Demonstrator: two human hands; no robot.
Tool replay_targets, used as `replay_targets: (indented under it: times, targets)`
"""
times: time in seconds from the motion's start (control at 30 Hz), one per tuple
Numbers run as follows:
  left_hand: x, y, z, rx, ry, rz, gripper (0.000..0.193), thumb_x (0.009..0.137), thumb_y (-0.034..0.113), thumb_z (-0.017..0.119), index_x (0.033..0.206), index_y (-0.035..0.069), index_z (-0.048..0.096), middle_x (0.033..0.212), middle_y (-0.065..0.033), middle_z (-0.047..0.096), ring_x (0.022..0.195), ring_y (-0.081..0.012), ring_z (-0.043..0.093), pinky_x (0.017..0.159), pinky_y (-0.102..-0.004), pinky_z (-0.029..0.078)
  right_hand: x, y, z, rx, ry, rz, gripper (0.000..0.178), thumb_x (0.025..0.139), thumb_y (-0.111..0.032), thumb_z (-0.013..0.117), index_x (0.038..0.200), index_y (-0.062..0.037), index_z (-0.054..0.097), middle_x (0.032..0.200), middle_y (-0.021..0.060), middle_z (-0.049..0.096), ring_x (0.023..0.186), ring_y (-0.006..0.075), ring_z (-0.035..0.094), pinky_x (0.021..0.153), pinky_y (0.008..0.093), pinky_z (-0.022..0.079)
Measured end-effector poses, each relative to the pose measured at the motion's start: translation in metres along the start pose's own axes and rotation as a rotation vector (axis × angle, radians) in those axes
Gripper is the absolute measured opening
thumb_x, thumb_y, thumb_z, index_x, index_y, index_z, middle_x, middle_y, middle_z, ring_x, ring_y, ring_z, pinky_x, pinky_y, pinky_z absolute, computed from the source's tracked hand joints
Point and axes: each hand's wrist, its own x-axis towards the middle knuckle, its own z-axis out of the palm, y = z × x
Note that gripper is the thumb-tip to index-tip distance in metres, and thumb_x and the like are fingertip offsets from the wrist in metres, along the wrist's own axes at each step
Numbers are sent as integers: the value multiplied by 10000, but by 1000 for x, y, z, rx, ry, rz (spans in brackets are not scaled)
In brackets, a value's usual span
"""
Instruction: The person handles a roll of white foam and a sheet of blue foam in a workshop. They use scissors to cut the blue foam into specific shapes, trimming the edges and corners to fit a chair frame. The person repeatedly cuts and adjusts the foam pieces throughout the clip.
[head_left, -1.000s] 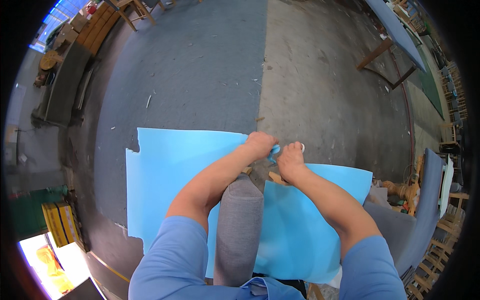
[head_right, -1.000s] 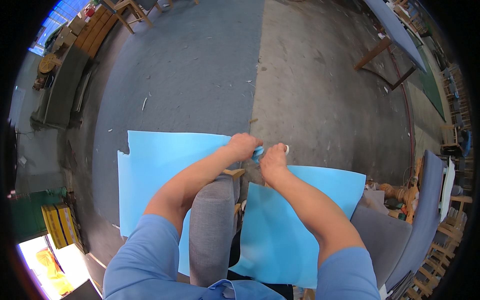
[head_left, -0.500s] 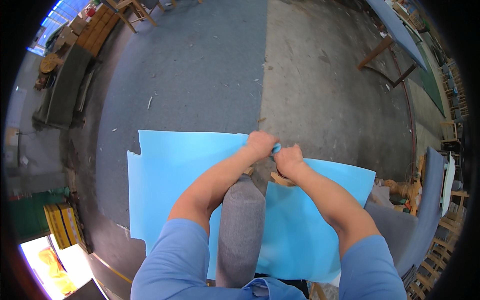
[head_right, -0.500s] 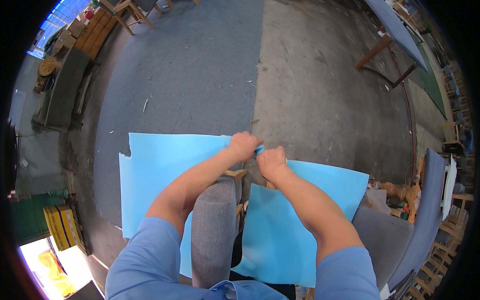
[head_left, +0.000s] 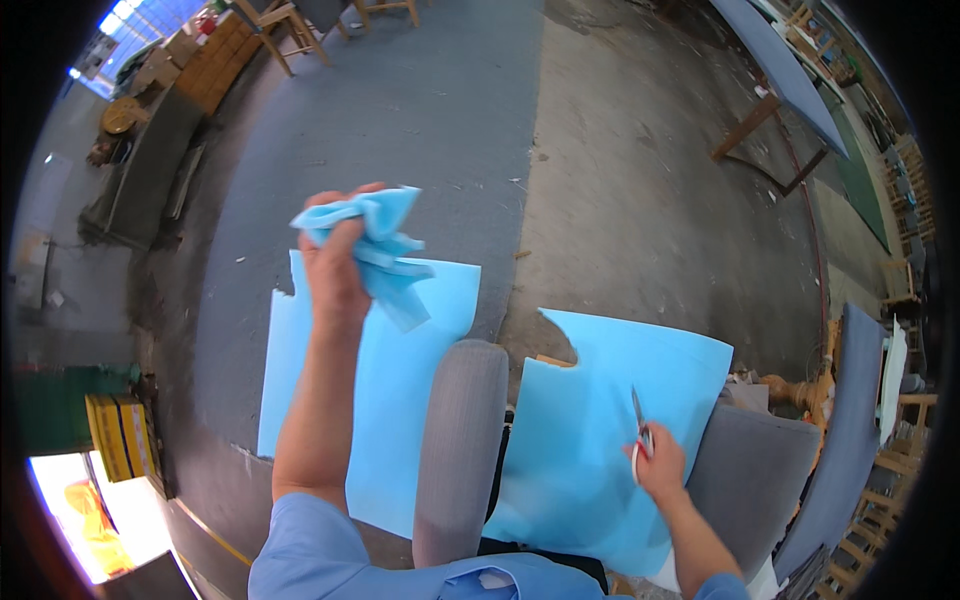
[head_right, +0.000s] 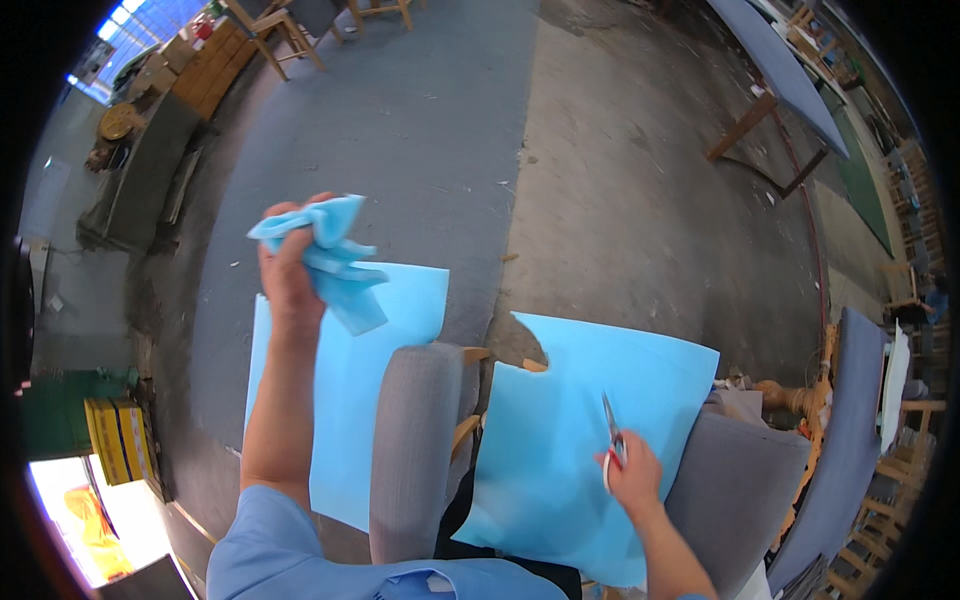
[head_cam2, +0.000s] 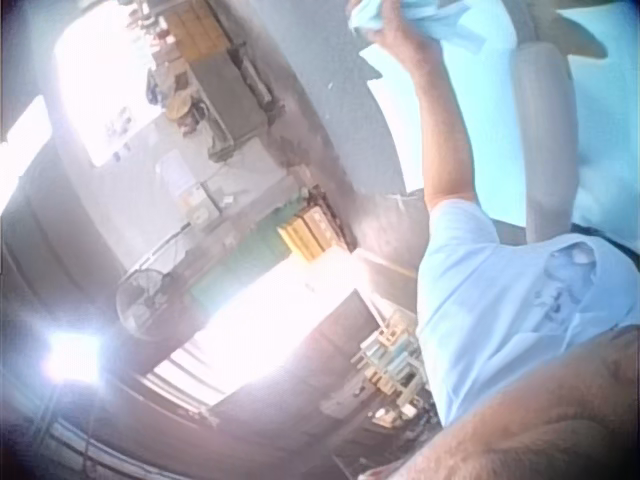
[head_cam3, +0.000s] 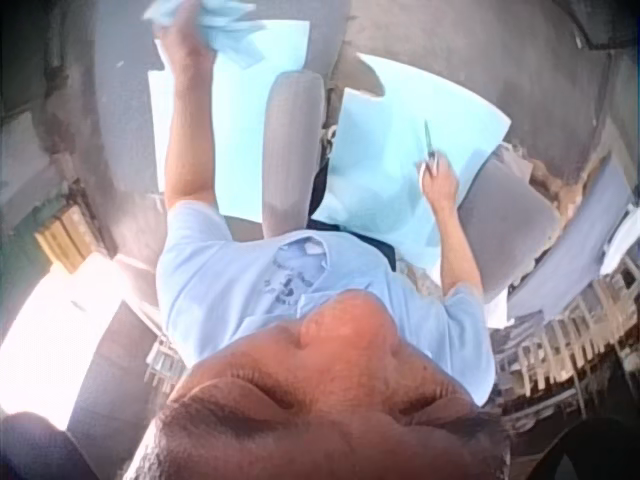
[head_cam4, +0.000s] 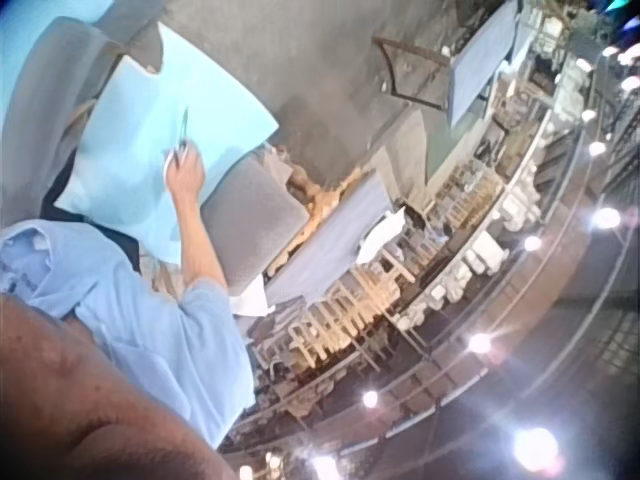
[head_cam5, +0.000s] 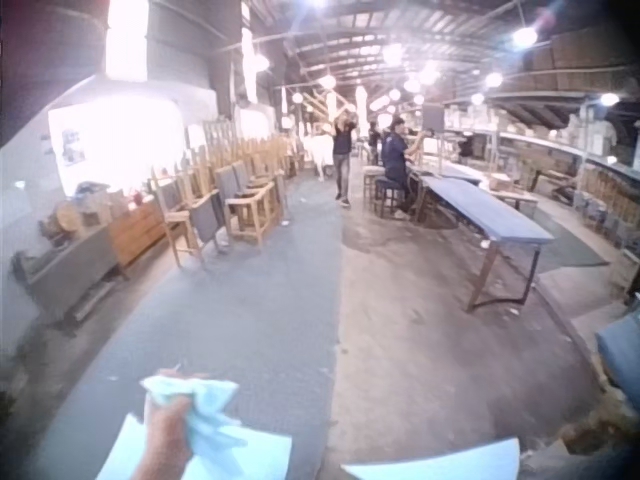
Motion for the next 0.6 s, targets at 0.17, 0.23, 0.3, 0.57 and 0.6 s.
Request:
replay_targets:
  times: [0.17, 0.23, 0.3, 0.57, 0.6]
  targets:
    - [-103, 107, -69, 93, 274, 237, 332, 875, 38, 604, 1201, 97, 582, 1093, -120, 680, 946, -191, 669, 819, -331, 595, -84, 30, 29, -108, 9, -114, 475, 841, -265, 803, 1214, -49, 602, 1091, 166, 669, 997, 397, 642, 821, 504, 503]
    - [-175, 136, -88, 94, 344, 375, 286, 867, 63, 626, 1151, 89, 606, 1019, -97, 666, 913, -197, 659, 800, -335, 575, -91, 34, 41, -95, 62, -123, 451, 858, -248, 782, 1219, -49, 599, 1118, 163, 662, 1014, 390, 636, 819, 493, 502]
    - [-250, 159, -88, 15, 518, 400, 270, 824, 29, 594, 1088, 83, 612, 963, -101, 664, 883, -193, 645, 776, -324, 561, -96, 36, 54, -54, 104, -158, 405, 895, -222, 744, 1228, -45, 594, 1129, 166, 656, 1017, 388, 629, 816, 484, 501]
    - [-606, 135, -64, -260, 1119, 67, 58, 873, 93, 621, 919, 106, 587, 835, -25, 575, 763, -140, 577, 689, -307, 497, -70, 87, 45, -30, -145, -254, 371, 985, -316, 654, 1204, -18, 675, 1059, 220, 716, 993, 398, 677, 870, 471, 541]
    - [-649, 128, -54, -238, 1201, -8, 93, 913, 162, 670, 917, 111, 592, 835, -15, 572, 761, -134, 574, 682, -311, 492, -72, 82, 40, -125, -141, -468, 365, 992, -299, 636, 1214, -11, 657, 1095, 227, 702, 996, 403, 670, 875, 473, 541]
